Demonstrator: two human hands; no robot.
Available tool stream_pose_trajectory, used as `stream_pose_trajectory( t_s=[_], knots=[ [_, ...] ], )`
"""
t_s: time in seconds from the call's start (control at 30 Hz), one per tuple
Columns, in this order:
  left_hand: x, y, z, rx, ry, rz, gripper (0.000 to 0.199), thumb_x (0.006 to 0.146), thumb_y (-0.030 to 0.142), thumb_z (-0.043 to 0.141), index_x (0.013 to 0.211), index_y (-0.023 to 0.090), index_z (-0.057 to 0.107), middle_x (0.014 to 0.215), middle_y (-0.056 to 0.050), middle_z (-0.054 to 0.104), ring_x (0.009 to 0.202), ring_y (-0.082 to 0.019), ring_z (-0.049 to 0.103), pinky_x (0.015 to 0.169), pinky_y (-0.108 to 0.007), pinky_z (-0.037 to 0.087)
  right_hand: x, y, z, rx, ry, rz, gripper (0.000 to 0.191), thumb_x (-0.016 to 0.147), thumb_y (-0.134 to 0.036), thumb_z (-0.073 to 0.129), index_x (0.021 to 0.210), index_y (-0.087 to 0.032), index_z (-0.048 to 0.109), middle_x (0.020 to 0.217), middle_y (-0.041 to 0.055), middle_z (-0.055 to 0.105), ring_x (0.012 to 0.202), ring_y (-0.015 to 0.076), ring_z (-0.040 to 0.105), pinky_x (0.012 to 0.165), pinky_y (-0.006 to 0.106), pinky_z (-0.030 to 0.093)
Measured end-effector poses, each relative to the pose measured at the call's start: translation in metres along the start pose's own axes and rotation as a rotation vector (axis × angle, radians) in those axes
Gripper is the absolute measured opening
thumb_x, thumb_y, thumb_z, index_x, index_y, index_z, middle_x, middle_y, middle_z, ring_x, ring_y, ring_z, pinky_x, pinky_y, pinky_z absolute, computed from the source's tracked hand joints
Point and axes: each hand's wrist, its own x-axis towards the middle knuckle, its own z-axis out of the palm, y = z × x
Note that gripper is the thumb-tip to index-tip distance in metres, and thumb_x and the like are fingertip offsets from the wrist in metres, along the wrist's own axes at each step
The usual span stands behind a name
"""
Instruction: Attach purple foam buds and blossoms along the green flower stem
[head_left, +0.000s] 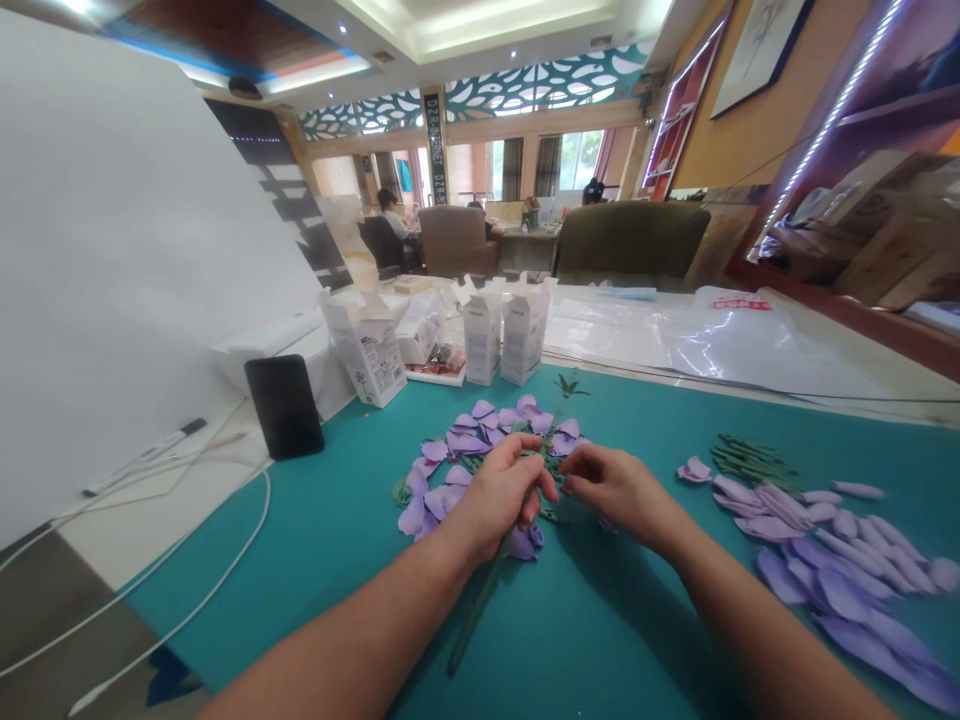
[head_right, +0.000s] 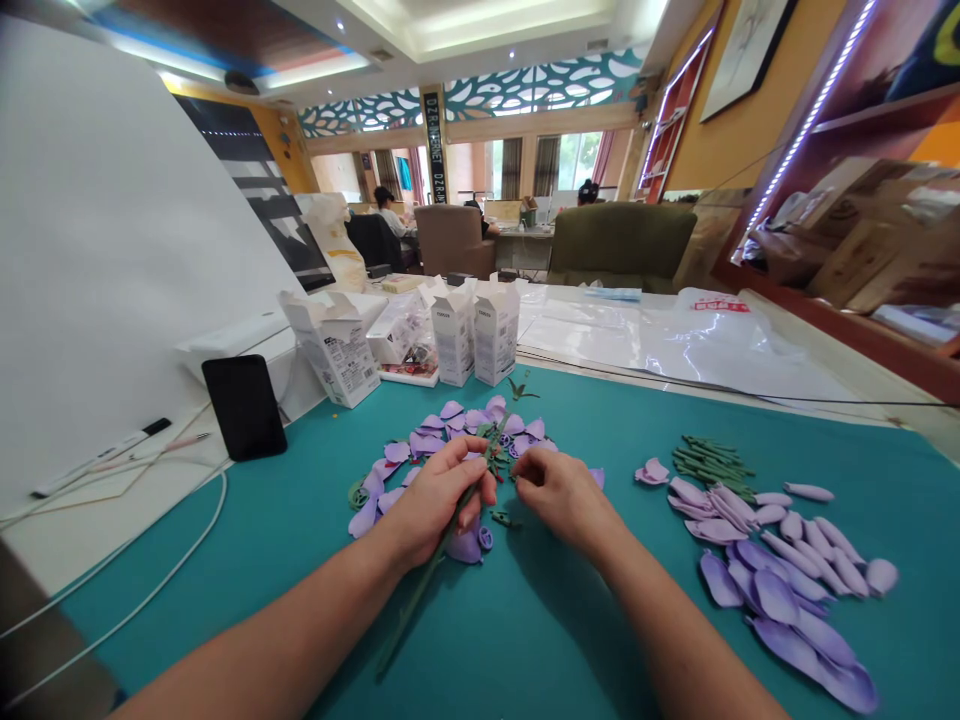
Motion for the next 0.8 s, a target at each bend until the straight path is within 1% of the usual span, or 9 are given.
stream_pose_trajectory(
  t_s=[0.1,0.2,0.33,0.43,0.53,0.67,0.8],
  knots=[
    [-0.002,0.002,-0.001,0.083,-0.007,0.006,0.024,0.081,0.026,0.045,0.104,0.018,0.047,0.067,0.004,0.061,0.035,-0.005,0.038,0.034,-0.016,0.028,0.0,-0.003,-0.003,0.225,-0.024,-0.018,0.018,0.071,-0.037,0.056,0.074,-0.021,0.064,0.07,0.0001,0.065,0.068,0.0169,0.057,0.062,0.028,0.042],
    [-0.004,0.005,-0.002,0.214,-0.007,0.04,0.022,0.083,0.025,0.044,0.103,0.019,0.05,0.076,0.002,0.061,0.039,-0.006,0.043,0.037,-0.019,0.032,-0.002,-0.009,-0.005,0.439,-0.026,0.024,0.024,0.066,-0.042,0.066,0.074,-0.019,0.067,0.069,-0.0001,0.064,0.063,0.0148,0.054,0.061,0.029,0.042],
    [-0.011,0.013,-0.003,0.502,0.025,0.178,0.02,0.085,0.02,0.041,0.099,0.019,0.056,0.075,0.001,0.061,0.054,-0.011,0.051,0.052,-0.023,0.04,-0.005,-0.013,-0.004,0.729,-0.043,0.13,0.034,0.058,-0.044,0.08,0.075,-0.018,0.068,0.067,-0.0005,0.063,0.062,0.0133,0.054,0.061,0.028,0.044],
    [-0.015,0.018,-0.005,0.744,0.093,0.247,0.026,0.088,0.02,0.039,0.106,0.019,0.058,0.077,-0.002,0.063,0.069,-0.017,0.057,0.062,-0.027,0.041,-0.006,-0.013,0.002,0.915,-0.086,0.185,0.04,0.053,-0.044,0.087,0.074,-0.017,0.066,0.066,-0.0005,0.064,0.063,0.0131,0.058,0.062,0.027,0.045],
    [-0.015,0.02,-0.007,0.902,0.127,0.26,0.033,0.09,0.022,0.036,0.116,0.018,0.057,0.087,-0.007,0.068,0.079,-0.022,0.062,0.07,-0.031,0.042,-0.007,-0.013,0.007,1.028,-0.148,0.2,0.04,0.053,-0.042,0.089,0.073,-0.017,0.066,0.065,-0.0001,0.065,0.062,0.0116,0.059,0.062,0.025,0.046],
    [-0.012,0.019,-0.009,1.014,0.138,0.28,0.033,0.093,0.029,0.036,0.117,0.02,0.057,0.105,-0.011,0.069,0.096,-0.027,0.063,0.079,-0.035,0.043,-0.007,-0.013,0.015,1.139,-0.18,0.199,0.035,0.055,-0.038,0.089,0.074,-0.017,0.067,0.064,-0.0005,0.065,0.06,0.011,0.06,0.061,0.024,0.048],
    [-0.011,0.016,-0.011,1.078,0.112,0.297,0.034,0.094,0.03,0.034,0.117,0.019,0.058,0.11,-0.012,0.068,0.1,-0.028,0.063,0.082,-0.036,0.043,-0.006,-0.013,0.019,1.218,-0.179,0.212,0.034,0.055,-0.035,0.09,0.075,-0.018,0.069,0.065,0.0002,0.067,0.06,0.0115,0.062,0.061,0.024,0.05]
  ],
)
